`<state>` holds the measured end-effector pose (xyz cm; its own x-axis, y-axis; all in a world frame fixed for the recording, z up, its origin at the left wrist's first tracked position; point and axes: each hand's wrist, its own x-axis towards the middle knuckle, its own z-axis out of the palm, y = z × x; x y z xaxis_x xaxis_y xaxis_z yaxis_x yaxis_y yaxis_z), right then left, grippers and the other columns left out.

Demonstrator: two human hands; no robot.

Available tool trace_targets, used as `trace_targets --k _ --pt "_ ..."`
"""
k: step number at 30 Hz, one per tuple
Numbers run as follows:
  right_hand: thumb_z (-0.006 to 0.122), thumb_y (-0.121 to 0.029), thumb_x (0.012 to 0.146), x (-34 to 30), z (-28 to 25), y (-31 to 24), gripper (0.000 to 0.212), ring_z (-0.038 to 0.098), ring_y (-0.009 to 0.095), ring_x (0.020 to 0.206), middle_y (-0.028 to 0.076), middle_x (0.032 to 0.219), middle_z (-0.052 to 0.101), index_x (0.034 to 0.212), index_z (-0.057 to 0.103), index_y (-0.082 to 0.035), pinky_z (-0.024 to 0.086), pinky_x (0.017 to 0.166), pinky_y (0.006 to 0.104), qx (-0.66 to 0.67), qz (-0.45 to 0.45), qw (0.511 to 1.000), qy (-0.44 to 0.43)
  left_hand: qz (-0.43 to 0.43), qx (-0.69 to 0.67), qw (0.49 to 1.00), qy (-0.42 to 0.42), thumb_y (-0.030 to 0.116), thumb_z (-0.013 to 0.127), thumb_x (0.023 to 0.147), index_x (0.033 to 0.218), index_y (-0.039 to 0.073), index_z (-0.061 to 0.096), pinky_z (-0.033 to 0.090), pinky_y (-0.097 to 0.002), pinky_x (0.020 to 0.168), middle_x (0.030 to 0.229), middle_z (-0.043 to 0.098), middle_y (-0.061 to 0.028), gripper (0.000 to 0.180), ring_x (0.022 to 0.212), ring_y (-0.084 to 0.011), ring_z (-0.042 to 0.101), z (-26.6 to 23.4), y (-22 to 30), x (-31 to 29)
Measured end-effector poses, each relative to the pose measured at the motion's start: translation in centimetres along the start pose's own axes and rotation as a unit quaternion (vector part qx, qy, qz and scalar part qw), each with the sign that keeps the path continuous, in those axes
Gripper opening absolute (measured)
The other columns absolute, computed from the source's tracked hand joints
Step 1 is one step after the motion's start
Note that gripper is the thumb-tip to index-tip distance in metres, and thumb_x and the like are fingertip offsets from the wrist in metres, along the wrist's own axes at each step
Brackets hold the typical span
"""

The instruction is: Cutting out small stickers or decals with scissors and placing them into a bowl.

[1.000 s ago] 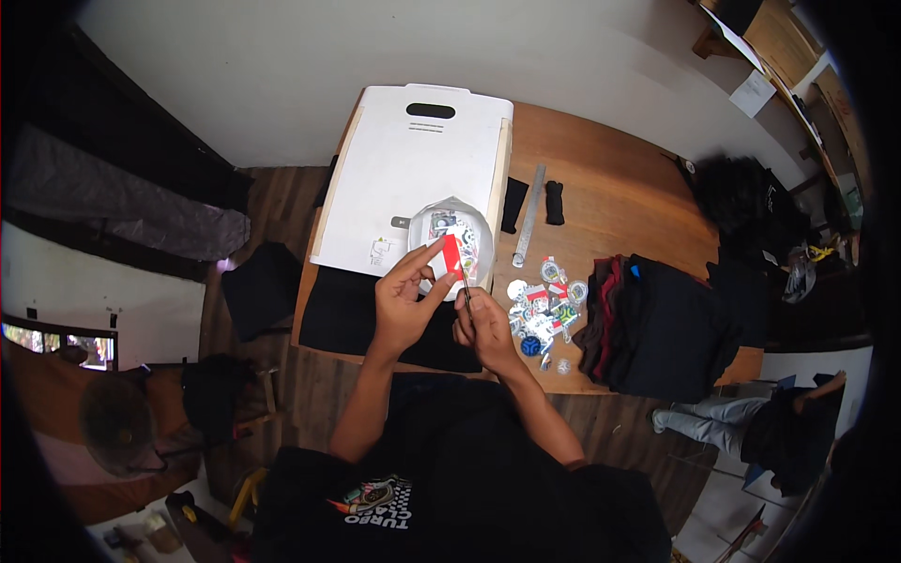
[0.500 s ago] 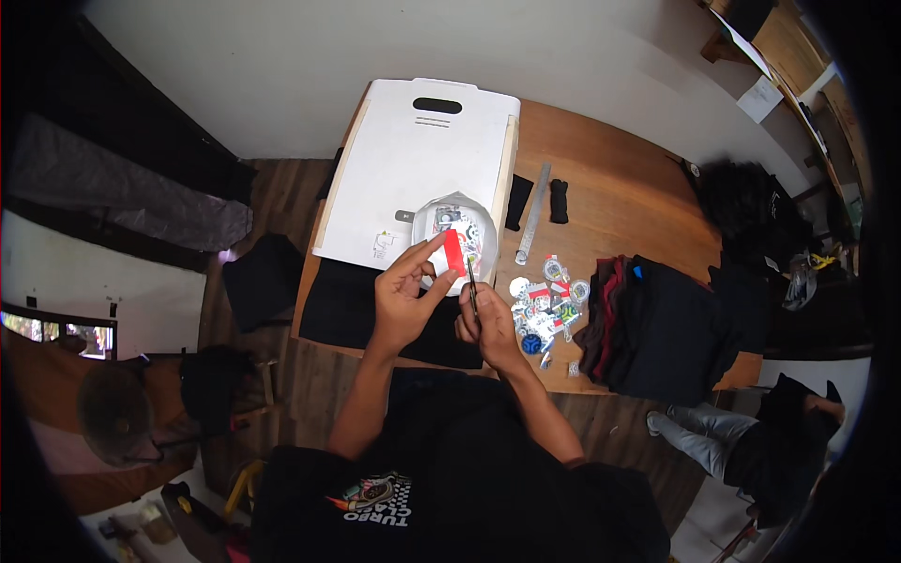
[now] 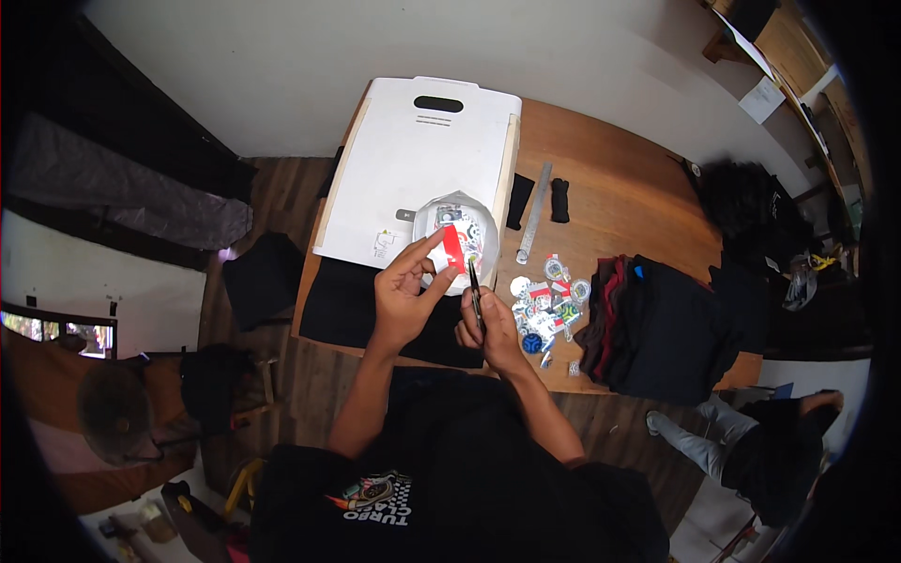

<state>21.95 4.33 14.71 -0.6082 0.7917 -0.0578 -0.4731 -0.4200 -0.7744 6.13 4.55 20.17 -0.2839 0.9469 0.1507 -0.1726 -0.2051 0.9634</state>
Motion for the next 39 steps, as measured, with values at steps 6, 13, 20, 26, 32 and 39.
trace_targets --k 6,13,20,26,32,39 --pt "0.033 -0.037 0.110 -0.2 0.6 -0.3 0.038 0.026 0.007 0.044 -0.003 0.057 0.031 0.106 0.049 -0.003 0.029 0.049 0.0245 0.021 0.024 0.999 -0.009 -0.004 -0.002 1.000 -0.002 -0.015 0.069 0.085 0.136 -0.005 0.055 0.046 -0.0174 0.077 0.124 0.061 -0.0105 0.054 0.079 -0.0036 0.050 -0.1 0.0 0.0" --pt "0.032 -0.042 0.109 0.4 0.7 -0.7 0.040 0.028 0.008 0.043 -0.003 0.057 0.032 0.107 0.047 -0.005 0.030 0.049 0.0257 -0.007 0.008 1.000 -0.011 0.001 0.017 0.999 -0.032 -0.015 0.066 0.087 0.138 -0.008 0.051 0.049 -0.0206 0.082 0.117 0.061 -0.0094 0.053 0.086 -0.0053 0.057 -0.2 0.0 -0.2" --pt "0.033 -0.036 0.110 0.7 0.7 -0.5 0.036 0.026 0.007 0.044 -0.003 0.057 0.031 0.105 0.048 -0.003 0.028 0.048 0.0245 0.007 0.006 1.000 0.004 -0.023 -0.002 0.999 -0.027 -0.015 0.068 0.084 0.136 -0.005 0.056 0.047 -0.0175 0.080 0.123 0.061 -0.0091 0.055 0.083 -0.0040 0.052 -0.2 -0.4 -0.2" --pt "0.035 -0.034 0.110 0.9 0.8 -0.5 0.034 0.027 0.007 0.044 -0.003 0.058 0.031 0.104 0.048 -0.003 0.028 0.048 0.0244 -0.010 -0.006 1.000 0.019 -0.023 -0.001 0.999 -0.031 -0.016 0.068 0.084 0.136 -0.004 0.056 0.046 -0.0176 0.080 0.123 0.061 -0.0091 0.055 0.082 -0.0040 0.052 -0.2 -0.6 -0.2" --pt "0.033 -0.036 0.110 1.1 0.7 -0.4 0.036 0.027 0.008 0.043 -0.003 0.056 0.031 0.104 0.049 -0.005 0.029 0.048 0.0256 -0.037 -0.003 0.999 0.019 -0.026 -0.005 0.999 -0.025 -0.016 0.068 0.084 0.136 -0.004 0.056 0.046 -0.0176 0.080 0.123 0.061 -0.0094 0.055 0.082 -0.0038 0.052 -0.1 -0.5 -0.3" --pt "0.035 -0.033 0.110 1.3 1.2 -0.3 0.033 0.026 0.007 0.044 -0.003 0.058 0.031 0.104 0.049 -0.004 0.028 0.048 0.0247 -0.009 -0.002 0.999 0.034 -0.036 -0.007 0.999 -0.024 -0.016 0.067 0.084 0.137 -0.006 0.055 0.047 -0.0179 0.081 0.122 0.061 -0.0096 0.055 0.082 -0.0039 0.053 -0.8 -1.4 -0.5"
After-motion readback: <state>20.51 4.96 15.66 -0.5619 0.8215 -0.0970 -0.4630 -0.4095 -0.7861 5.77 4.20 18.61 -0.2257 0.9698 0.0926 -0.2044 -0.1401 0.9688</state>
